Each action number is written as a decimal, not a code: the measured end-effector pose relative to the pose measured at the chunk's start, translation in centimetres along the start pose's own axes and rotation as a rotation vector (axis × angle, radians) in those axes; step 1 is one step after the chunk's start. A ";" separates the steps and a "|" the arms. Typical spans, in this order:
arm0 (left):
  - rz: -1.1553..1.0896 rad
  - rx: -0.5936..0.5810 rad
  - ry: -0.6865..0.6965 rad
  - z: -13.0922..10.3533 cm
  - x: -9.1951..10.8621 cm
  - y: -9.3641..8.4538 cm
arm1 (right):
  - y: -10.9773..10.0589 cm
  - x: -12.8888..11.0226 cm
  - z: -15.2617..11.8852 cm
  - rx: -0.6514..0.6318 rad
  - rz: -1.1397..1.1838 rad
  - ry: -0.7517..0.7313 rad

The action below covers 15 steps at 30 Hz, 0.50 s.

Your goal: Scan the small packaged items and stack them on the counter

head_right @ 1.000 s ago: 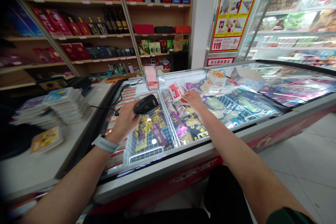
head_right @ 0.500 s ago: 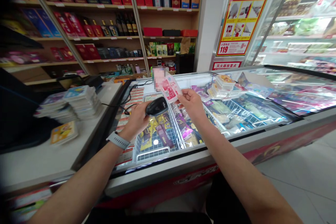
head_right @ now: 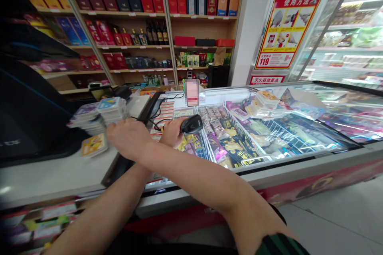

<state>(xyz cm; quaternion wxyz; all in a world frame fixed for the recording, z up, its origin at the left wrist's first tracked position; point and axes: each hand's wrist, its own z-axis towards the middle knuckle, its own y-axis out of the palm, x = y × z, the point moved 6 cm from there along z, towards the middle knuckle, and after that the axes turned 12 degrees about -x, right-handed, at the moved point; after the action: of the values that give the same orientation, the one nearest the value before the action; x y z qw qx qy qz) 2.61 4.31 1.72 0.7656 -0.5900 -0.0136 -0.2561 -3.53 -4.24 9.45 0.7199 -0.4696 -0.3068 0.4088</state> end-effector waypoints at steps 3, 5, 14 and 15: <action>-0.021 -0.026 0.006 -0.1 0.1 0.0 | 2.4 -1.9 2.6 -0.133 -0.016 -0.142; -0.030 -0.027 0.005 -0.2 0.1 0.0 | 3.7 -2.8 3.8 -0.225 -0.005 -0.214; -0.064 0.006 0.022 -0.4 0.1 -0.3 | 6.0 -4.0 5.3 -0.324 0.119 -0.216; -0.066 0.004 0.018 -0.4 0.0 -0.3 | 6.1 -3.9 5.3 -0.327 0.140 -0.206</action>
<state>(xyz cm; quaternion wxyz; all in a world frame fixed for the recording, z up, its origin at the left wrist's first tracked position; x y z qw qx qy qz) 2.36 3.86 1.89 0.7579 -0.5854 -0.0268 -0.2866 -11.63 -4.02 5.53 0.5687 -0.5558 -0.4078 0.4487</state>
